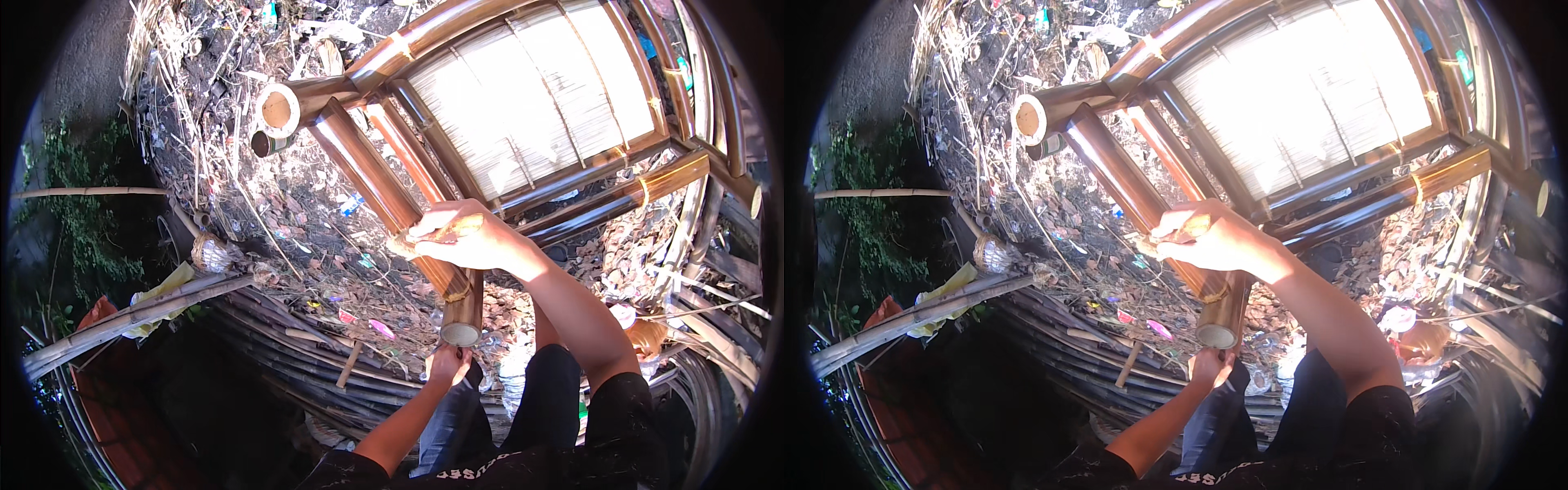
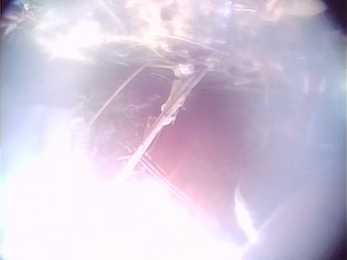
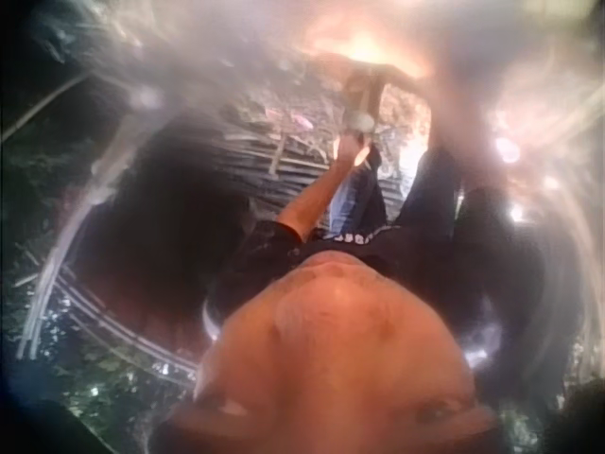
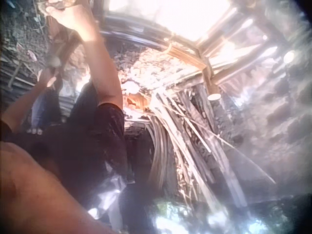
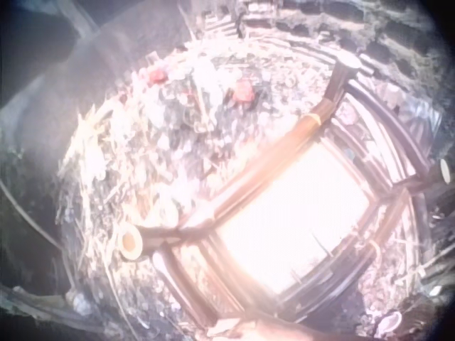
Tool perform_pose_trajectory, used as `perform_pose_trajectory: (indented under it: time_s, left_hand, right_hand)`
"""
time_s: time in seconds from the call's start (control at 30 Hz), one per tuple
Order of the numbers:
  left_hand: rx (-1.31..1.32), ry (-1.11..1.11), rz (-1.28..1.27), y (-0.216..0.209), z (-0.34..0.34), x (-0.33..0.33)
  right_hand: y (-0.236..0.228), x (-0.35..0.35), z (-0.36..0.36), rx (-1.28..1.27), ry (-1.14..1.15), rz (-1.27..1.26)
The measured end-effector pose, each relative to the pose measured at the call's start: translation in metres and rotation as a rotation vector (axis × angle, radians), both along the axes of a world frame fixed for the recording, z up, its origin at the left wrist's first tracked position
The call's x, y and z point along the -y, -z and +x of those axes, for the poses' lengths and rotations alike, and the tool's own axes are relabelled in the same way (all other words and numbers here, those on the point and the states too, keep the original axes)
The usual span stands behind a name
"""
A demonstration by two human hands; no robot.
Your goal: The person paints a bamboo chair with dark varnish using a brush, repeatedly dipping the brush into a container and applying the finish to the frame and seat. The chair is repositioned several times to access different sides.
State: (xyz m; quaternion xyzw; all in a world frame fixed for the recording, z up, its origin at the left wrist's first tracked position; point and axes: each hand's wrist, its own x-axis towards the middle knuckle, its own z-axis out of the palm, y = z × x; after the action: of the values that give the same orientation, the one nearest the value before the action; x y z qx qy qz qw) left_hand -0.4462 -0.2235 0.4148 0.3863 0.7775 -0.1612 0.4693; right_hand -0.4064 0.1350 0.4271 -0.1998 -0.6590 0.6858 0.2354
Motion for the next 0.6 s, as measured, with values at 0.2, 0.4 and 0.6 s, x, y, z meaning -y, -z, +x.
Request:
perform_pose_trajectory:
  time_s: [0.2, 0.4, 0.6]
  left_hand:
    - [0.041, -0.074, -0.07, -0.004, -0.004, -0.008]
    - [0.069, -0.038, -0.029, 0.003, -0.013, -0.001]
    - [0.076, -0.038, 0.117, 0.007, -0.021, 0.015]
  right_hand:
    - [0.049, -0.077, -0.083, -0.239, 0.635, -0.381]
    - [-0.004, -0.08, -0.143, -0.582, 0.695, -0.559]
    - [-0.009, -0.065, -0.149, -0.64, 0.782, -0.798]
